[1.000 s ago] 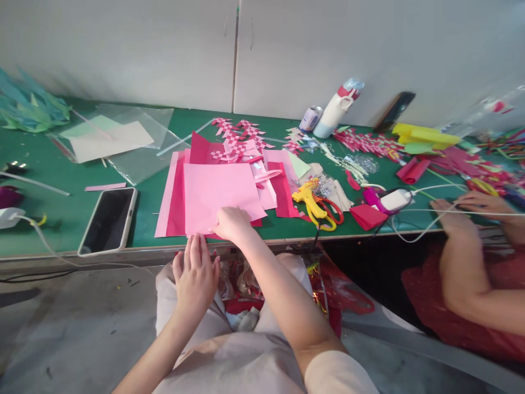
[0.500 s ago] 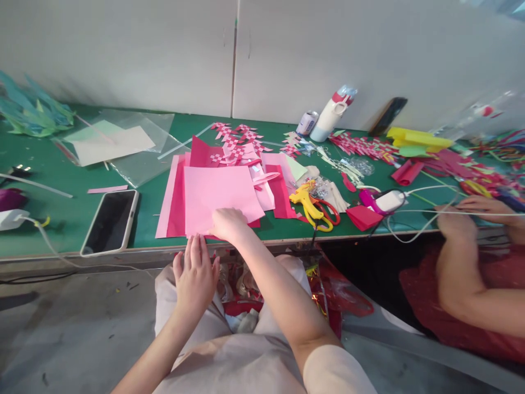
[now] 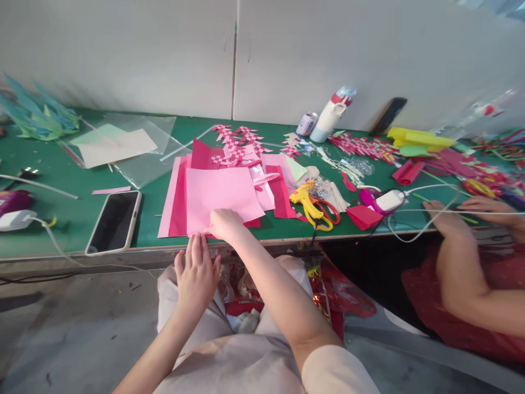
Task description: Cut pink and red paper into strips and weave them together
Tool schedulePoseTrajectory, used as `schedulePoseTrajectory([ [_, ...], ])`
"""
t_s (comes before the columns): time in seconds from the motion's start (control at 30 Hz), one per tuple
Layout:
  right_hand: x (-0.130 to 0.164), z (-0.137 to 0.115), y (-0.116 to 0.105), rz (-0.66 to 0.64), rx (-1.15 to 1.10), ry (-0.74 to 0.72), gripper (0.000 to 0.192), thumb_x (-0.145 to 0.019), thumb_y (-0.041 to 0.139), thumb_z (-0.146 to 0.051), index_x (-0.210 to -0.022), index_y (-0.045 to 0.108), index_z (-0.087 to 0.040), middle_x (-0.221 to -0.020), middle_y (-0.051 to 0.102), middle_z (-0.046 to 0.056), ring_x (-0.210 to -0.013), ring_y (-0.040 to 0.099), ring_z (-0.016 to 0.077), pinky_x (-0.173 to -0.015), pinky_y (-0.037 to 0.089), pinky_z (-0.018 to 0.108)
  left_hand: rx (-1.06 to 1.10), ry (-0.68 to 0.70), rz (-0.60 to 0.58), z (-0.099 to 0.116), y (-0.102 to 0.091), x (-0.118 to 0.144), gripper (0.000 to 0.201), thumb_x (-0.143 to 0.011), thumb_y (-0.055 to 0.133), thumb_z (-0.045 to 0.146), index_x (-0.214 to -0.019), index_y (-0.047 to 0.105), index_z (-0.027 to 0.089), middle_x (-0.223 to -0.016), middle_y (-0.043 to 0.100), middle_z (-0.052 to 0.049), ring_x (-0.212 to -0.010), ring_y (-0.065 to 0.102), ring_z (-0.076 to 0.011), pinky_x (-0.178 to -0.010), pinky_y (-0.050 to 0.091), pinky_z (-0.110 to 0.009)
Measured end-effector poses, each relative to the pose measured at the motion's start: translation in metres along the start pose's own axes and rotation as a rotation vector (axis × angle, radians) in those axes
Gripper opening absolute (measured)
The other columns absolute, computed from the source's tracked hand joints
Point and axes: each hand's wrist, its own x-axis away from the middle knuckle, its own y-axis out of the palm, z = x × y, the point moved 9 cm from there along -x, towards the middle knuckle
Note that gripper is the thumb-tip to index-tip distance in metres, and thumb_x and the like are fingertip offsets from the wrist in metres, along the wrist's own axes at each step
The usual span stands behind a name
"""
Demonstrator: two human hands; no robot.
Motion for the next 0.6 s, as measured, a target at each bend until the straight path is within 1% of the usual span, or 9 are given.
schedulePoseTrajectory([
  [0.13,0.0,-0.001,-0.002,-0.001,-0.001,0.004,0.036,-0.081,0.062,-0.051,-0.086,0.075,-0.017,-0.082,0.073,0.011,-0.078,0.065,0.0182,-0.065,0.041,0.023,-0.029,0.01,-0.009,0.001,-0.001,-0.001,0.058,-0.095,0.033,0.028,-0.146,0.023,0.002,-0.146,0.039,-0.022,-0.134,0.039,-0.0309,-0.107,0.028,-0.051],
  [0.27,0.001,-0.004,-0.002,0.009,-0.01,-0.034,0.029,-0.081,0.065,-0.044,-0.08,0.074,-0.017,-0.081,0.073,0.01,-0.076,0.066,0.0177,-0.065,0.041,0.023,-0.011,0.007,-0.017,-0.003,-0.002,-0.001,0.058,-0.095,0.034,0.029,-0.146,0.024,0.004,-0.146,0.039,-0.021,-0.134,0.04,-0.0304,-0.108,0.027,-0.051],
  [0.4,0.003,-0.011,-0.002,0.035,-0.048,-0.114,0.021,-0.083,0.063,-0.037,-0.081,0.074,-0.019,-0.081,0.073,0.006,-0.076,0.066,0.0159,-0.064,0.04,0.023,-0.015,0.039,-0.032,-0.004,0.0,0.002,0.058,-0.095,0.034,0.028,-0.147,0.021,0.006,-0.147,0.038,-0.02,-0.134,0.039,-0.0292,-0.109,0.028,-0.049],
  [0.5,0.003,-0.016,0.001,0.047,-0.079,-0.161,0.023,-0.086,0.059,-0.036,-0.08,0.073,-0.019,-0.078,0.073,0.005,-0.071,0.065,0.0139,-0.061,0.039,0.022,-0.027,0.055,-0.03,-0.006,0.0,0.003,0.059,-0.095,0.034,0.027,-0.148,0.018,0.006,-0.147,0.038,-0.02,-0.135,0.039,-0.0288,-0.108,0.028,-0.047],
  [0.6,-0.001,-0.016,0.003,0.054,-0.077,-0.165,0.025,-0.087,0.057,-0.034,-0.078,0.073,-0.017,-0.076,0.072,0.006,-0.069,0.064,0.0141,-0.059,0.038,0.023,-0.045,0.055,-0.026,-0.007,0.0,0.003,0.06,-0.095,0.035,0.028,-0.148,0.018,0.004,-0.147,0.039,-0.021,-0.133,0.041,-0.0292,-0.106,0.031,-0.046],
])
